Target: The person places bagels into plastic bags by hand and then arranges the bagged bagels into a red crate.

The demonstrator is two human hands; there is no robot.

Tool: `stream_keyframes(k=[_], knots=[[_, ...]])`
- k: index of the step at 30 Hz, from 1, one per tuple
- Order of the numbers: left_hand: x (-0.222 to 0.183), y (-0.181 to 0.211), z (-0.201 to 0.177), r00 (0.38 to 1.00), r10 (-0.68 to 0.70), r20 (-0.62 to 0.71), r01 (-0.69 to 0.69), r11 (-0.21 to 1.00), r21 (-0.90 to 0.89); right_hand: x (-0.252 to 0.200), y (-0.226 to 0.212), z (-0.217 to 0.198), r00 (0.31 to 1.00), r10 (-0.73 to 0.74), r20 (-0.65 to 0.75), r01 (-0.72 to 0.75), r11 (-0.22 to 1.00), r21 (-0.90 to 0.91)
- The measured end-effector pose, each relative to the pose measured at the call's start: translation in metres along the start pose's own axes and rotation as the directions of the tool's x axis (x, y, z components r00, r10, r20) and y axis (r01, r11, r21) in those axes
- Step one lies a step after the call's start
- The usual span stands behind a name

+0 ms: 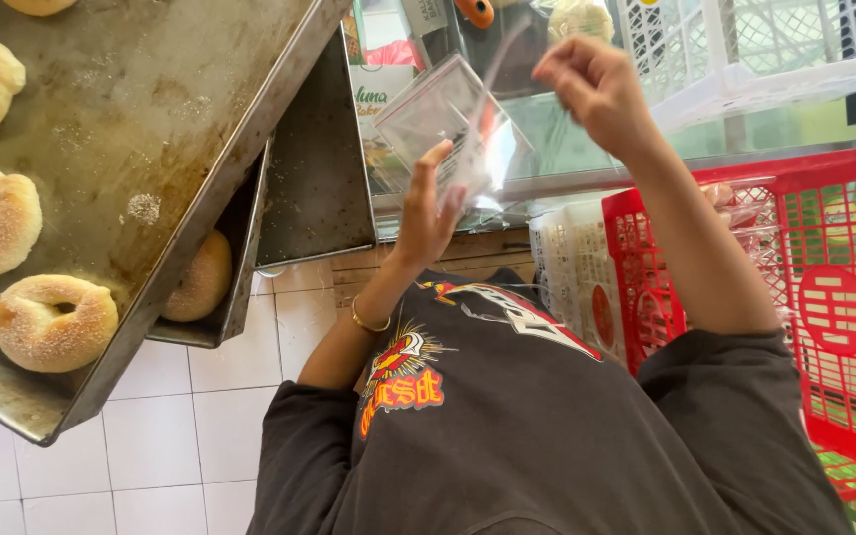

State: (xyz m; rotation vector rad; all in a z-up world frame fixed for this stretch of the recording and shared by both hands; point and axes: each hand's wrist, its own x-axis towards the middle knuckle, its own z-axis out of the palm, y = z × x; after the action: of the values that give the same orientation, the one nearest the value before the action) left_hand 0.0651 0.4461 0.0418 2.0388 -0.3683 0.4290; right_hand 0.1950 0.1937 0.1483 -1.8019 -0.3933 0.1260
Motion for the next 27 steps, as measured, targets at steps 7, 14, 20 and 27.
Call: stream_keyframes(k=[7, 14, 20, 27], knots=[[0.009, 0.074, -0.104, 0.985, -0.085, -0.15, 0.029, 0.94, -0.34, -0.065, -0.108, 0.031, 0.589, -0.091, 0.803, 0.149, 0.989, 0.003], [-0.025, 0.147, -0.209, 0.999, -0.01, 0.042, 0.016, 0.988, -0.152, -0.053, -0.109, 0.04, 0.816, -0.202, 0.542, 0.555, 0.535, -0.637], [0.011, 0.159, -0.25, 0.965, -0.03, 0.262, -0.047, 0.958, 0.283, -0.026, -0.14, 0.045, 0.839, -0.353, 0.413, 0.513, 0.767, -0.385], [0.069, 0.138, -0.25, 0.914, -0.007, 0.406, -0.027, 0.997, 0.077, -0.007, -0.178, 0.091, 0.829, -0.46, 0.316, 0.544, 0.793, -0.273]])
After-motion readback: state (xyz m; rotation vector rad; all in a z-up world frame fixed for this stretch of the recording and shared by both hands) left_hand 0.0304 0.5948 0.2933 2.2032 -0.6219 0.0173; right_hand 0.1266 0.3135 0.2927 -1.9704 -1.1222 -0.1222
